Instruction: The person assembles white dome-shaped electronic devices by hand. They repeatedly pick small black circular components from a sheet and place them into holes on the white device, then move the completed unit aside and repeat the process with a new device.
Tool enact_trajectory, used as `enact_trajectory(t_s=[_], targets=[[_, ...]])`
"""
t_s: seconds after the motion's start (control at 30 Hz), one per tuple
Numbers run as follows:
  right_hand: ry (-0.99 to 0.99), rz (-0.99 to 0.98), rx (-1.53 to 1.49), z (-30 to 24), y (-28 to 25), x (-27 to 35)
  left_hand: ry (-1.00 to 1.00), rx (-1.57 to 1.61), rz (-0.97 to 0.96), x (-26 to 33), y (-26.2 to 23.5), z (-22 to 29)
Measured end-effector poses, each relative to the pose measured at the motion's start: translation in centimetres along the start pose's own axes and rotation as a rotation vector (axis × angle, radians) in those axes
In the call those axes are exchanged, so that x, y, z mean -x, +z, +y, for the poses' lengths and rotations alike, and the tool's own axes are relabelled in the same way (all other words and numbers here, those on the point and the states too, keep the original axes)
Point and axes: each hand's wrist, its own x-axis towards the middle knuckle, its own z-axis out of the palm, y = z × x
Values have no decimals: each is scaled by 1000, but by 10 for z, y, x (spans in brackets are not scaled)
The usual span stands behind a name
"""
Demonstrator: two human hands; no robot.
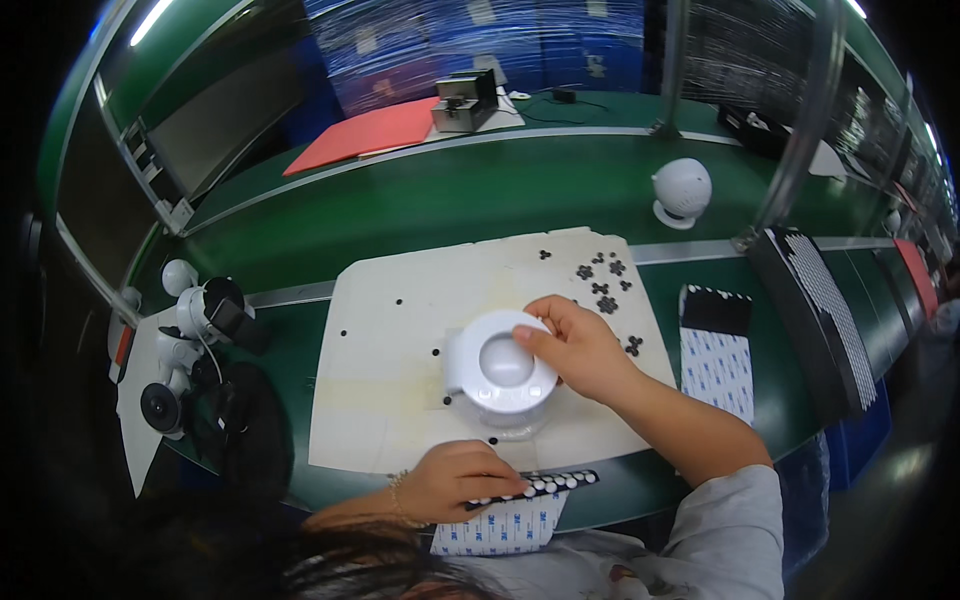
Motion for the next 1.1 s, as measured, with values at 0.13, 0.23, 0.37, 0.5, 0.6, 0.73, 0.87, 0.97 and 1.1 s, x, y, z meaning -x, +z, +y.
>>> enact_trajectory(t_s=[0.13, 0.23, 0.37, 0.5, 0.6, 0.73, 0.87, 0.97, 1.1], targets=[[-265, 70, 347, -1, -6, 29, 6, 23, 119, -3, -7, 7], [-423, -72, 493, -27, -13, 89, -18, 6, 183, -6, -16, 17], [-125, -227, 461, -21, -16, 160, 98, 10, 161, -34, -3, 35], [-392, 297, 280, -12, -82, 226, 239, -16, 191, -78, 23, 55], [-329, 1023, 213, -9, -147, 308, 236, -80, 228, -92, 32, 55], [-219, 1380, 318, -4, -201, 421, 234, -90, 98, -93, 39, 46], [76, 1397, 874, 43, -229, 460, 227, -161, 25, -105, 55, 45], [184, 1263, 1227, 73, -242, 449, 177, -212, -37, -108, 53, 50], [-10, 1451, 587, 61, -295, 390, 59, -229, -24, -105, 51, 63]])
